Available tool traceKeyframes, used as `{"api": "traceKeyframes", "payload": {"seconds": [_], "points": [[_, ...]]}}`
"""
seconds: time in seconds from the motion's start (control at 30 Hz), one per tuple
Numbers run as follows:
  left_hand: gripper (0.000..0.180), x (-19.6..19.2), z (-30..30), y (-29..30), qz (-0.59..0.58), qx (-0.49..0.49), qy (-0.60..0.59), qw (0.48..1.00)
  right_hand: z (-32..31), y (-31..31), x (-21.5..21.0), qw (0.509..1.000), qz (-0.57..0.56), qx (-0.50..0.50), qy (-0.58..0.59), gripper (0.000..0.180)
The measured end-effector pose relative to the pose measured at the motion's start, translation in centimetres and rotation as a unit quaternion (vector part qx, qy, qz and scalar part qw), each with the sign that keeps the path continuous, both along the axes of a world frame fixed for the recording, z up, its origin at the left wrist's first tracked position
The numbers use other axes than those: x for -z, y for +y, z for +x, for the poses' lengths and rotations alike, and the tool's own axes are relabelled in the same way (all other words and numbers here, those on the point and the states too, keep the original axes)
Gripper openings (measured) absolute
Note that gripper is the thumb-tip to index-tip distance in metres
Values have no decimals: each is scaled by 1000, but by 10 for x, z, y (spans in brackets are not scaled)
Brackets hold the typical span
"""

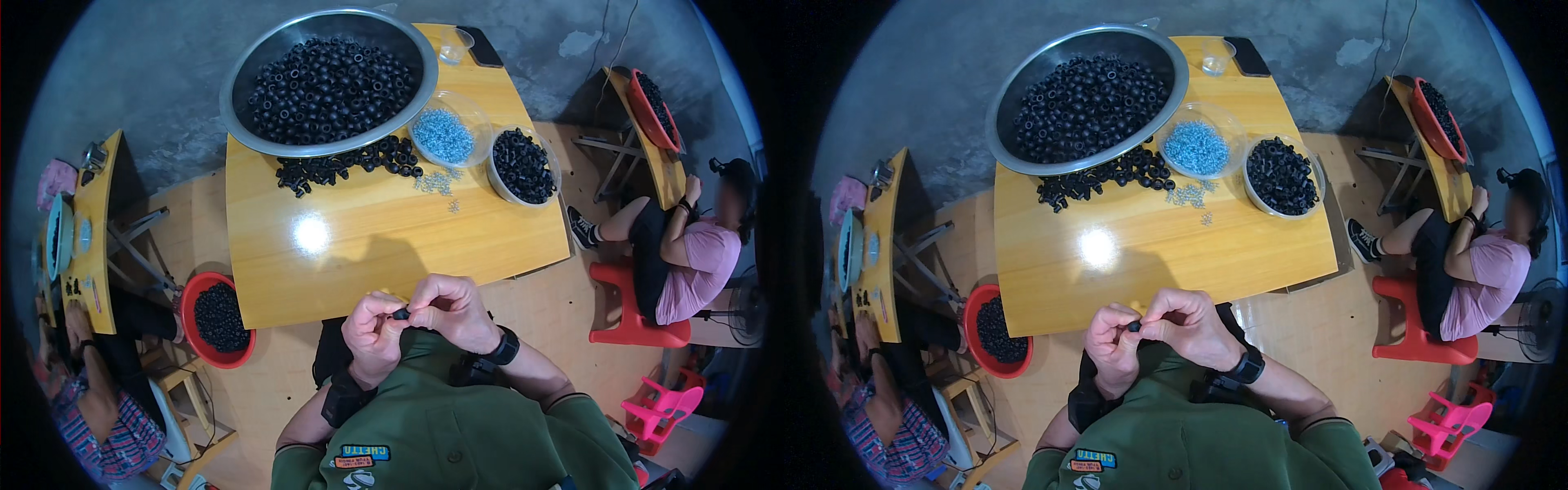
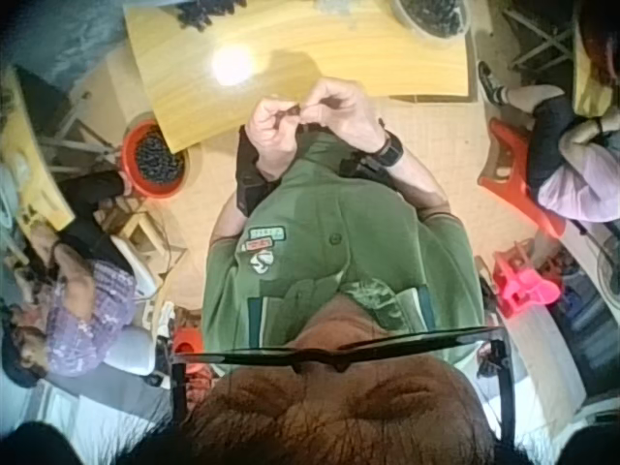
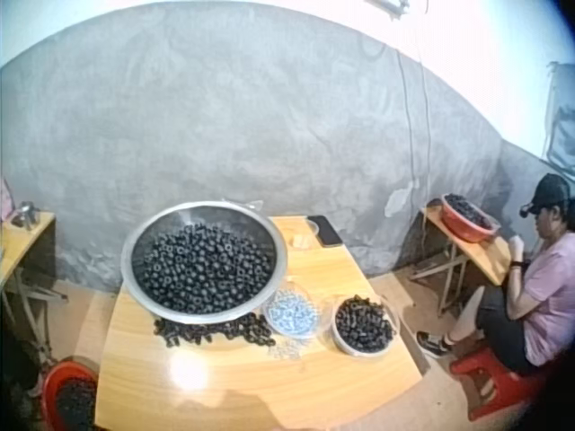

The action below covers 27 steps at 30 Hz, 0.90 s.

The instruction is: Assembling small black plastic parts with blue fasteners at a workshop table.

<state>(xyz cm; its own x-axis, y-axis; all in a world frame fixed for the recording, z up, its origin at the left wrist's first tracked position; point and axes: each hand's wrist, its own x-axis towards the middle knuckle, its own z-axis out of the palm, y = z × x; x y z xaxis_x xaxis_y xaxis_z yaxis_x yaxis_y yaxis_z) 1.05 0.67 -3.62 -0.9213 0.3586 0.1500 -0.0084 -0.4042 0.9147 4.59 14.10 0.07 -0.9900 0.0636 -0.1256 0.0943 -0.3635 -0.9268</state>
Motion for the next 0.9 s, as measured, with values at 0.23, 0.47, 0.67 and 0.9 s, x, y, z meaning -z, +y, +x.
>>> {"api": "traceKeyframes", "payload": {"seconds": [0.23, 0.47, 0.67, 0.9], "points": [[14, 2, -11, -2, -43, -38, 145, 988, -1, -1, 1, 990, -111, -75, -46, 21], [22, 4, -10, -3, -40, -20, 150, 988, 1, -2, 1, 983, -98, -149, -40, 22], [15, 15, -17, -4, -8, -44, 162, 986, -11, -17, -7, 989, -90, -89, -72, 17], [18, 25, -21, -12, 38, -74, 130, 988, -29, -33, -2, 992, -55, -92, -69, 21]]}}
